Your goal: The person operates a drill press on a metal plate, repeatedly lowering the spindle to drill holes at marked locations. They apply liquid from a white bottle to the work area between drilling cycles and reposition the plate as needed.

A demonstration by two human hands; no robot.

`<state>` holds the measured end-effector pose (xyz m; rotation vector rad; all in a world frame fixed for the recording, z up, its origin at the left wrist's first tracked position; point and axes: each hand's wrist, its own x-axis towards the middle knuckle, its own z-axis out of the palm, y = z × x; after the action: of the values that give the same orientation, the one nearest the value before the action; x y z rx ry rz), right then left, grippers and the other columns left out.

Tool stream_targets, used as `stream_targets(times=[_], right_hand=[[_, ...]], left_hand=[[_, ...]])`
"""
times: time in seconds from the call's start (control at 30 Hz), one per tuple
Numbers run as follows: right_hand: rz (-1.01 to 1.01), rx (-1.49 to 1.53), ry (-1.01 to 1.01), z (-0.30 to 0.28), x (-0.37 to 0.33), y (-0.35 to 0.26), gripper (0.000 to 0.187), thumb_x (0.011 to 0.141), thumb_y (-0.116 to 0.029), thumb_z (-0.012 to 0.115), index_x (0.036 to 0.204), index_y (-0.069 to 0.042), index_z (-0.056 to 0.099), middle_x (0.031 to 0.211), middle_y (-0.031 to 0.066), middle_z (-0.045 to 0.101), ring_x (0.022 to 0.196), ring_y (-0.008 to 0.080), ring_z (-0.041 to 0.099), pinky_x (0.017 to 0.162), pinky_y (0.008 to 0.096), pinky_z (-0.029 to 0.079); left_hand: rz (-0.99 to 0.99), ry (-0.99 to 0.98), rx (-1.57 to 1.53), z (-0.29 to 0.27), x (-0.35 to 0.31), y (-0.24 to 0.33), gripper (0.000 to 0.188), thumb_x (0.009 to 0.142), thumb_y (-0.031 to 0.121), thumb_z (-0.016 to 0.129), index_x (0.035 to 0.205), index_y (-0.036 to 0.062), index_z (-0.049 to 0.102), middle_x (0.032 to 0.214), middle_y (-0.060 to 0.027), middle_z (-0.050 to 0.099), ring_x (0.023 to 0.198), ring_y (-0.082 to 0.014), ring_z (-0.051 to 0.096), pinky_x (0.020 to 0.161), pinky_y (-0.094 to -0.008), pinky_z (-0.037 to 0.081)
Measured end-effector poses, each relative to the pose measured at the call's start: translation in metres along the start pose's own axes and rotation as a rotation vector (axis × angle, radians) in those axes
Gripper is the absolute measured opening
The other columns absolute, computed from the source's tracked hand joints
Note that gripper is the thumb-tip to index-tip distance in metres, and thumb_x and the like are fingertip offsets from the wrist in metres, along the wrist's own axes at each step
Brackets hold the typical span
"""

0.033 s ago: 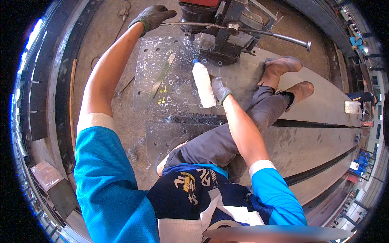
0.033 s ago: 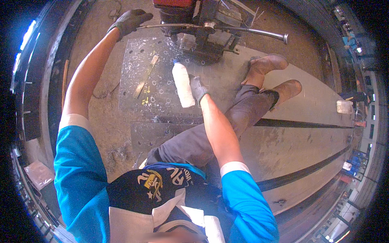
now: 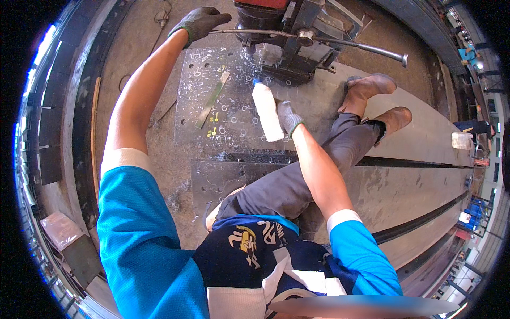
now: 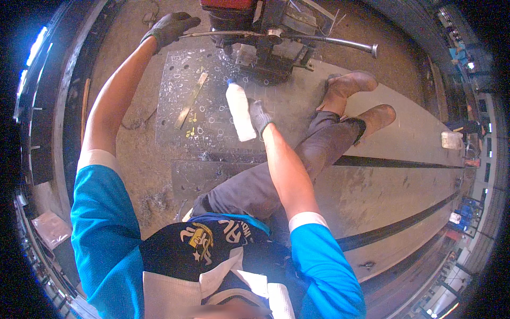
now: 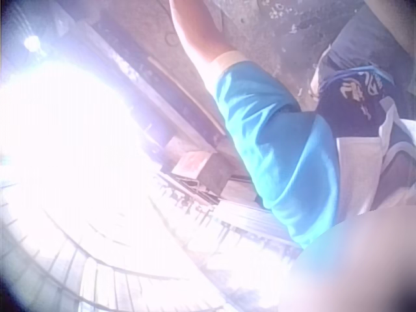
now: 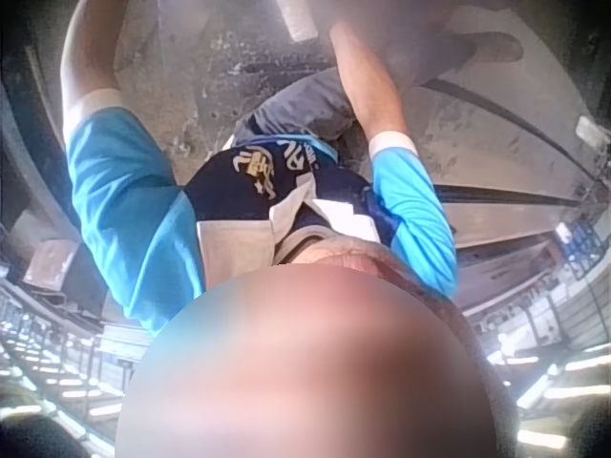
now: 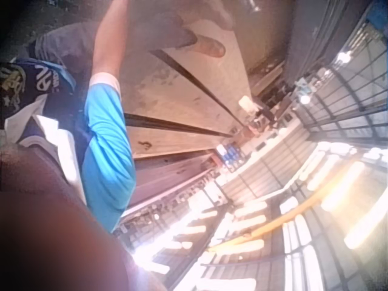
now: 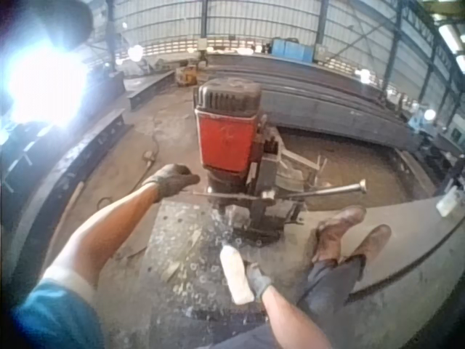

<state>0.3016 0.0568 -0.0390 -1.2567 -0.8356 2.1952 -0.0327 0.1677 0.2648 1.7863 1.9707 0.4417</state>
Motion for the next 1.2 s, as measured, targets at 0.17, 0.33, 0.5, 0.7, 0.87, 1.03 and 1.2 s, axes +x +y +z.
stream_targets(times=[0.17,0.33,0.5,0.7,0.87,1.03,1.2], right_hand=[[0.149,-0.13,0.029,-0.012,-0.001,0.005,0.056,0.109,-0.041,0.025,0.13,-0.005,0.063,0.117,0.011,0.071,0.097,0.0252,0.068,0.091,0.0406,0.056],[0.147,-0.174,0.138,0.006,-0.008,-0.006,0.061,0.108,-0.043,0.021,0.119,-0.006,0.068,0.1,0.0115,0.074,0.08,0.0262,0.072,0.075,0.0408,0.06],[0.153,-0.232,0.093,0.013,-0.015,-0.019,0.058,0.109,-0.039,0.022,0.127,-0.005,0.065,0.105,0.0126,0.075,0.08,0.0269,0.072,0.074,0.0415,0.06],[-0.063,-0.351,0.056,-0.011,0.001,0.007,0.059,0.109,-0.041,0.022,0.128,-0.004,0.064,0.107,0.0137,0.074,0.081,0.0274,0.072,0.077,0.0424,0.06],[-0.308,-0.558,0.034,-0.007,-0.012,0.002,0.058,0.111,-0.042,0.021,0.133,-0.006,0.06,0.111,0.0141,0.073,0.088,0.0288,0.072,0.084,0.0431,0.06],[0.112,-0.015,0.068,0.026,-0.031,-0.031,0.056,0.111,-0.041,0.022,0.136,-0.007,0.058,0.116,0.0144,0.072,0.099,0.0291,0.071,0.09,0.0431,0.057],[0.106,-0.188,0.136,0.028,-0.025,-0.03,0.057,0.11,-0.041,0.022,0.134,-0.007,0.062,0.121,0.0152,0.072,0.105,0.0297,0.071,0.094,0.0439,0.055]], left_hand=[[0.016,0.021,0.0,0.001,0.001,-0.001,0.062,0.092,0.06,0.061,0.12,0.0063,0.075,0.104,-0.0163,0.076,0.091,-0.0305,0.073,0.089,-0.0417,0.054],[0.043,0.073,0.035,0.003,0.011,-0.006,0.063,0.091,0.061,0.062,0.121,0.0072,0.075,0.107,-0.0169,0.076,0.097,-0.0312,0.072,0.091,-0.0418,0.054],[0.039,0.054,0.04,0.005,0.013,-0.009,0.061,0.094,0.059,0.061,0.126,0.0074,0.071,0.11,-0.0122,0.074,0.088,-0.0243,0.07,0.08,-0.0386,0.056],[0.017,0.051,0.028,0.006,0.012,-0.009,0.062,0.093,0.059,0.061,0.127,0.0078,0.071,0.11,-0.0119,0.074,0.087,-0.0231,0.069,0.079,-0.0377,0.056],[0.025,0.055,0.028,0.008,0.013,-0.012,0.063,0.093,0.06,0.062,0.127,0.0067,0.071,0.106,-0.0121,0.074,0.084,-0.023,0.069,0.077,-0.0376,0.056],[0.006,0.068,0.018,0.012,0.011,-0.012,0.064,0.093,0.061,0.062,0.126,0.0064,0.071,0.103,-0.0118,0.073,0.081,-0.0227,0.068,0.076,-0.0381,0.056],[0.002,0.051,0.011,0.01,0.009,-0.01,0.065,0.093,0.062,0.061,0.126,0.0066,0.071,0.103,-0.0116,0.073,0.081,-0.0225,0.068,0.075,-0.0384,0.056]])
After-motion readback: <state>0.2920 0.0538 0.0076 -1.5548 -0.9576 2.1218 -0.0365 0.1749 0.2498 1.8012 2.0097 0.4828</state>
